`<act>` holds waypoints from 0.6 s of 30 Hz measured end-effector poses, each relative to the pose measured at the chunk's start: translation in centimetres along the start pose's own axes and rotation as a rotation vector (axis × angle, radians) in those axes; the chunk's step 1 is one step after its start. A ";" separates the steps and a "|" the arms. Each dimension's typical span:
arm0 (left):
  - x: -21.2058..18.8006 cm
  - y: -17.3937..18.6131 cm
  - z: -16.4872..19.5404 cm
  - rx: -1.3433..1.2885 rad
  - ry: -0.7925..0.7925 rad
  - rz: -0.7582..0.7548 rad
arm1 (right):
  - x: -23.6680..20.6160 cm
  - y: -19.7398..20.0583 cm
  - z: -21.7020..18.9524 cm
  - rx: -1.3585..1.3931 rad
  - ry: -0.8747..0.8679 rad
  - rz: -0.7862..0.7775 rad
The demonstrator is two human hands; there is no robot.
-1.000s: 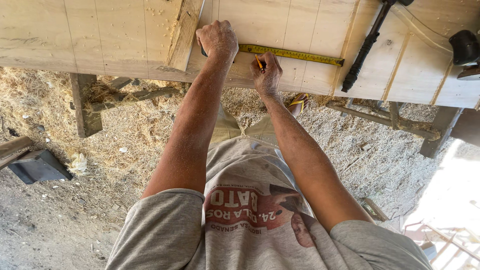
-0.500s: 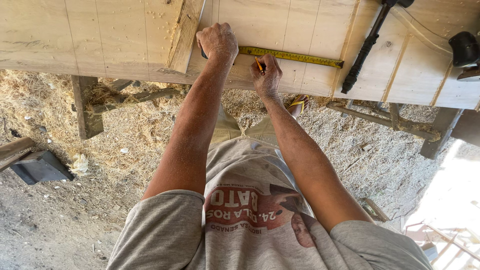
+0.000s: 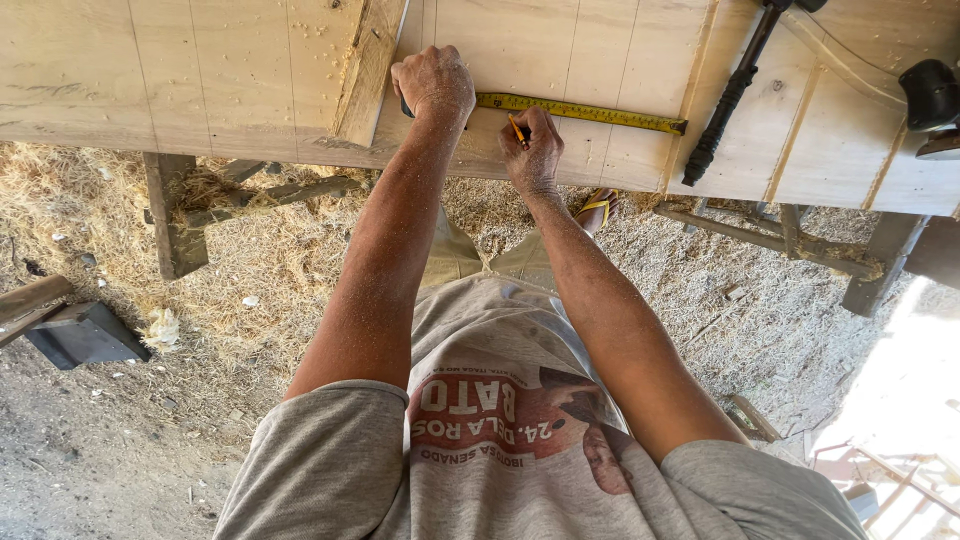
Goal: The person measures a plywood panel with a tape measure and marks it with a pencil, positions a thin wooden strip across the panel, and hammers nails into the strip. They then use a router to cut along a marked line on the plywood, repositioning the strip and measuring again between passes.
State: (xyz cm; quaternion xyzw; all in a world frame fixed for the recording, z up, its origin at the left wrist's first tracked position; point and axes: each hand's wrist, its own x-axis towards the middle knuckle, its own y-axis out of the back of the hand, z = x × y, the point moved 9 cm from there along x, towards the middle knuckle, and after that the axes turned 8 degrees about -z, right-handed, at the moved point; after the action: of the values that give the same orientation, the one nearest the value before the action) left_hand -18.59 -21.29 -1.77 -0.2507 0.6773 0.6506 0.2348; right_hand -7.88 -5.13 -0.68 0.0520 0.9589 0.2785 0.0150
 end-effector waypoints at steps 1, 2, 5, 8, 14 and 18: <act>0.0 -0.1 0.0 -0.006 -0.002 -0.011 | 0.0 0.0 0.0 -0.005 0.002 -0.001; 0.0 0.0 0.0 -0.001 -0.003 -0.003 | -0.1 0.0 0.0 -0.010 0.004 -0.003; -0.1 0.0 0.0 0.012 -0.002 0.006 | -0.1 0.1 -0.1 -0.023 0.024 0.013; 0.0 -0.2 0.1 0.015 -0.005 0.000 | 0.1 0.2 -0.4 -0.020 0.016 0.020; 0.1 -0.1 -0.1 0.023 0.013 0.016 | 0.2 0.5 -1.3 -0.001 -0.017 0.015; 0.1 0.0 -0.1 0.018 0.005 0.015 | 0.7 0.2 -1.3 -0.010 0.023 0.009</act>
State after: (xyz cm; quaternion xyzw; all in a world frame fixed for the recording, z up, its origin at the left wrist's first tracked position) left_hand -18.64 -21.40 -1.86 -0.2450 0.6855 0.6458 0.2304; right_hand -8.61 -5.55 0.49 0.0529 0.9574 0.2839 0.0029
